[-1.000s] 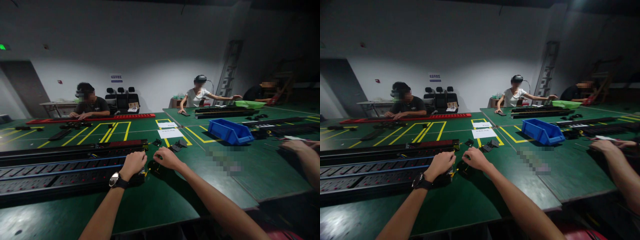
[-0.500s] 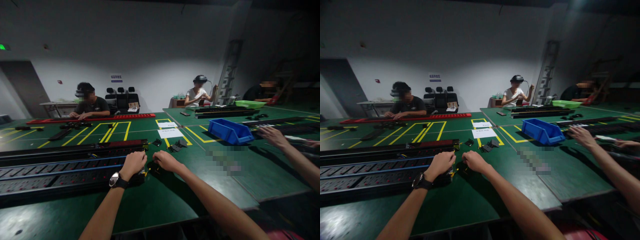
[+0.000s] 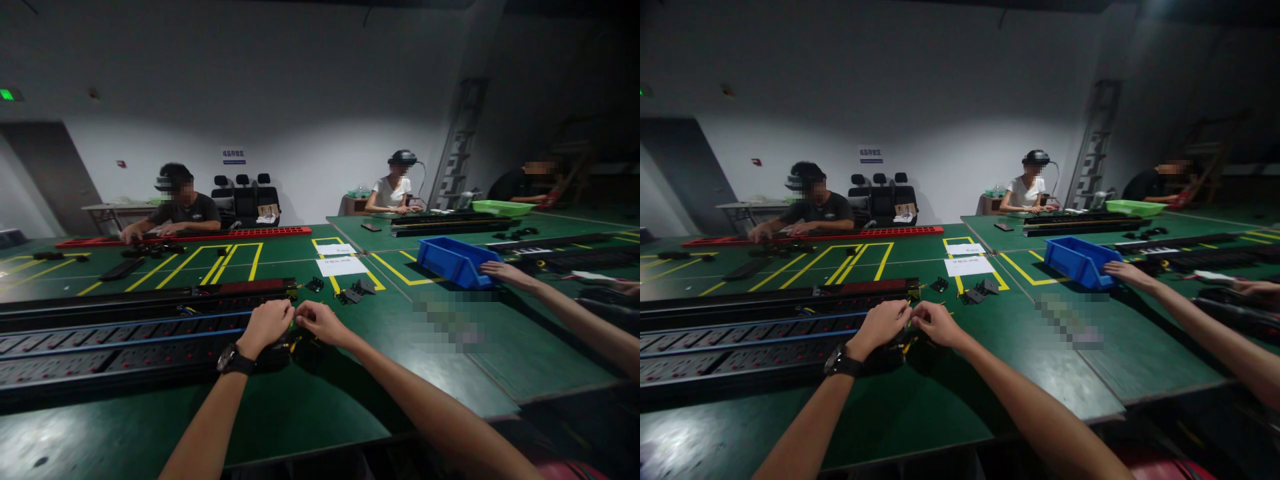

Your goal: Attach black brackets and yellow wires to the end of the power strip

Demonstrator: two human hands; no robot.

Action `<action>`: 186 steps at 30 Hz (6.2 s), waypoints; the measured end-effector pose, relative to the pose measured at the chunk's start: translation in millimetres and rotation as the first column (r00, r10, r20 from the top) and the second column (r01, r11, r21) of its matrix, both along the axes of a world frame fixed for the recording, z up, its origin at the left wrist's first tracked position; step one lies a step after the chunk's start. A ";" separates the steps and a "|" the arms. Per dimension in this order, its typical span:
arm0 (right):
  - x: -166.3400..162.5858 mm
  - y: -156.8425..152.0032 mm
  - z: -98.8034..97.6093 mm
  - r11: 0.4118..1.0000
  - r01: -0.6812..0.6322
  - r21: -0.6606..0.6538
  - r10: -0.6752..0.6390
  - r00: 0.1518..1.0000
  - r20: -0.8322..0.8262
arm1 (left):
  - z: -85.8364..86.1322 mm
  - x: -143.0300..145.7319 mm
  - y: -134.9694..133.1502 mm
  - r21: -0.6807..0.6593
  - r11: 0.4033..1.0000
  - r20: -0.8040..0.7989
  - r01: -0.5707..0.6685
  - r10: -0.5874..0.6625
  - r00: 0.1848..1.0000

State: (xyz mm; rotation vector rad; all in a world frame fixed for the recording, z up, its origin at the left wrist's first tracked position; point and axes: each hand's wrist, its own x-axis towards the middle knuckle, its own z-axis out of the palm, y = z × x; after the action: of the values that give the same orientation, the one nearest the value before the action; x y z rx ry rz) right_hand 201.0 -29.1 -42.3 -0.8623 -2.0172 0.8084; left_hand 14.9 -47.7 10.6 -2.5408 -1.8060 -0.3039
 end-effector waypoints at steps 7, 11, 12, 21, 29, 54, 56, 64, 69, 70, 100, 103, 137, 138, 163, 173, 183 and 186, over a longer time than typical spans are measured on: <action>-2.0 4.0 -7.0 0.979 -0.071 -0.190 0.036 0.983 -0.180 | 4.0 -4.7 5.0 -0.076 0.980 0.231 0.185 -0.163 0.959; -2.5 2.9 -5.4 0.971 -0.126 -0.204 0.077 0.970 -0.230 | 9.4 -10.3 3.9 -0.143 0.950 0.263 0.277 -0.233 0.936; -2.6 2.6 -5.2 0.969 -0.133 -0.210 0.083 0.969 -0.232 | 11.4 -11.7 2.6 -0.160 0.941 0.273 0.298 -0.248 0.930; 4.5 7.0 -2.5 0.985 -0.075 -0.154 0.053 0.989 -0.141 | 22.1 -18.4 -2.4 -0.227 0.894 0.439 0.385 -0.259 0.860; 24.0 3.1 14.6 0.989 -0.151 0.000 0.148 0.967 0.208 | 28.1 -16.7 -8.5 -0.127 0.950 0.250 0.284 -0.246 0.936; 14.9 0.9 6.1 0.981 -0.177 -0.073 0.190 0.944 0.270 | 31.6 -15.7 -14.6 -0.276 0.910 0.189 0.310 -0.265 0.946; 14.9 1.1 6.2 0.981 -0.187 -0.053 0.194 0.948 0.251 | 33.7 -15.4 -15.6 -0.289 0.910 0.182 0.297 -0.252 0.950; 13.3 3.0 1.3 0.976 -0.209 -0.056 0.216 0.952 0.216 | 32.6 -16.0 -14.8 -0.331 0.892 0.207 0.309 -0.251 0.946; 12.9 4.0 -2.9 0.976 -0.188 -0.109 0.206 0.961 0.183 | 27.9 -17.7 -12.3 -0.339 0.879 0.213 0.337 -0.277 0.937; 12.9 4.4 -3.5 0.976 -0.189 -0.108 0.206 0.961 0.185 | 27.5 -17.7 -12.1 -0.331 0.879 0.211 0.342 -0.284 0.935; 41.2 19.0 16.3 0.988 0.083 0.134 -0.103 0.984 0.146 | 22.5 -7.3 -14.7 -0.136 0.969 0.179 0.206 -0.180 0.967; 55.8 38.1 8.1 0.928 0.365 0.074 -0.360 0.930 -0.074 | 23.9 -10.6 -11.2 -0.153 0.967 0.226 0.202 -0.165 0.960; 56.7 60.9 -22.0 0.755 0.199 -0.625 -0.586 0.634 -0.505 | 16.8 -3.8 -9.9 -0.288 0.919 0.129 0.268 -0.241 0.962; 56.9 61.4 -22.7 0.756 0.198 -0.624 -0.584 0.637 -0.504 | 16.7 -3.7 -10.0 -0.292 0.918 0.130 0.268 -0.239 0.962; 40.6 18.2 12.4 0.996 -0.090 0.028 0.080 0.963 0.259 | 18.2 -3.7 -11.0 -0.295 0.925 0.092 0.239 -0.222 0.971; 37.5 12.1 19.5 0.941 -0.337 -0.041 0.310 0.803 0.509 | 16.2 -4.2 -10.3 -0.308 0.922 0.098 0.235 -0.215 0.972; 58.5 14.6 29.5 0.986 -0.015 0.164 -0.095 0.765 0.637 | 15.3 -4.2 -11.4 -0.278 0.933 0.102 0.230 -0.209 0.973; 72.3 23.9 29.3 0.983 0.079 0.165 -0.165 0.773 0.612 | 15.5 -4.3 -11.9 -0.283 0.931 0.113 0.230 -0.206 0.972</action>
State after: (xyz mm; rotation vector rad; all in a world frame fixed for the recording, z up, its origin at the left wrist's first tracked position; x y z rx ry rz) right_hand 273.3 -5.2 -13.0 -1.2948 -2.5135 0.3158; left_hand 10.6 -59.6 26.1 -2.9846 -1.7090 -0.1500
